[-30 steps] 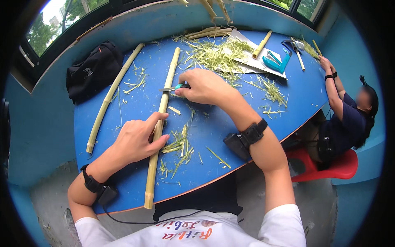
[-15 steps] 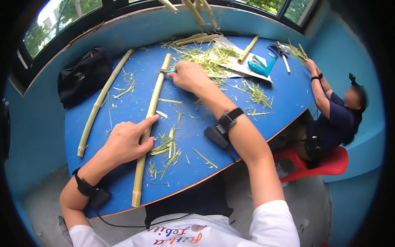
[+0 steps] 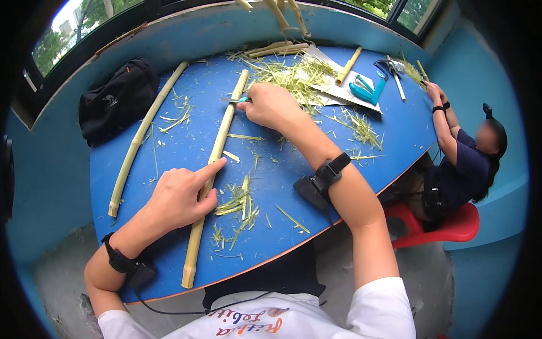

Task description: The person uses a small knife to shave the outer layer and knots off a bamboo pole, repeatedly sliding the blade along the length of the stalk to smooth it.

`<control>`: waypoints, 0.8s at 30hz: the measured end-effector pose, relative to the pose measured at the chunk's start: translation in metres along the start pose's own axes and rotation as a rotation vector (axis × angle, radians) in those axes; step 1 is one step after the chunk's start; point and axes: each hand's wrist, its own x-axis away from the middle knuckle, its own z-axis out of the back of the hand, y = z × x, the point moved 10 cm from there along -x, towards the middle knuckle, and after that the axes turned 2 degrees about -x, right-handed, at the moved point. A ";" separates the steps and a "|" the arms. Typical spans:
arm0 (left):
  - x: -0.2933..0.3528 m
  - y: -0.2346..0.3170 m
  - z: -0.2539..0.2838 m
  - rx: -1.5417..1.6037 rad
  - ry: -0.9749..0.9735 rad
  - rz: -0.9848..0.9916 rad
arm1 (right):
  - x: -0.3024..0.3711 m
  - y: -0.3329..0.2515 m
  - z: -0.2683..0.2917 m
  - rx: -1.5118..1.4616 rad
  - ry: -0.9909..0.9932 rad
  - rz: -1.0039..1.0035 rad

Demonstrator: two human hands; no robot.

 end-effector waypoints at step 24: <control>-0.005 0.006 -0.001 -0.016 -0.019 0.020 | -0.001 0.020 0.005 0.002 0.013 -0.059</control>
